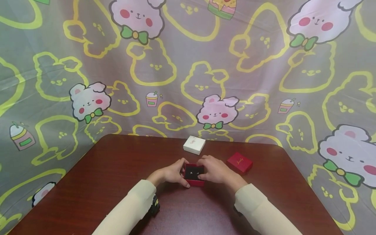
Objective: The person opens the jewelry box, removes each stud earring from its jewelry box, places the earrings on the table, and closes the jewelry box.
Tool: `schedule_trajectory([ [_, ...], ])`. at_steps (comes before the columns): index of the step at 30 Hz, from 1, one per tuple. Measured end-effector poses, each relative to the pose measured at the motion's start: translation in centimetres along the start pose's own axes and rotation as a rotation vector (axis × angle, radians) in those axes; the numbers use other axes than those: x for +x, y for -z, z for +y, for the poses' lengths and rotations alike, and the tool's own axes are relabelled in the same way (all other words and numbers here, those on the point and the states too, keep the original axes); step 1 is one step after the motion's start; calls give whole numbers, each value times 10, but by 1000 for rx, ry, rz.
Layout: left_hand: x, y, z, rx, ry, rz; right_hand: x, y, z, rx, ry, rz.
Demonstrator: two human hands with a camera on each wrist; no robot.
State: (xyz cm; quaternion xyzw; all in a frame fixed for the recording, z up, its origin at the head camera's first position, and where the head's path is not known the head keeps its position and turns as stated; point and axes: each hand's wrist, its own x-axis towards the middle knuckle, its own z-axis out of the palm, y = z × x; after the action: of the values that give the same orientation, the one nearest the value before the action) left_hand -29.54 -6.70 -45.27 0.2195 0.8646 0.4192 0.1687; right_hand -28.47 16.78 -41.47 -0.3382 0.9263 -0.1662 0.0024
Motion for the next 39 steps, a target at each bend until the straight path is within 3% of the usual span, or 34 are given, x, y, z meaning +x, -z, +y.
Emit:
schedule_trajectory([
  [39,1,-1,0,15,-7,7,8,-15,-6,-61,43,-14],
])
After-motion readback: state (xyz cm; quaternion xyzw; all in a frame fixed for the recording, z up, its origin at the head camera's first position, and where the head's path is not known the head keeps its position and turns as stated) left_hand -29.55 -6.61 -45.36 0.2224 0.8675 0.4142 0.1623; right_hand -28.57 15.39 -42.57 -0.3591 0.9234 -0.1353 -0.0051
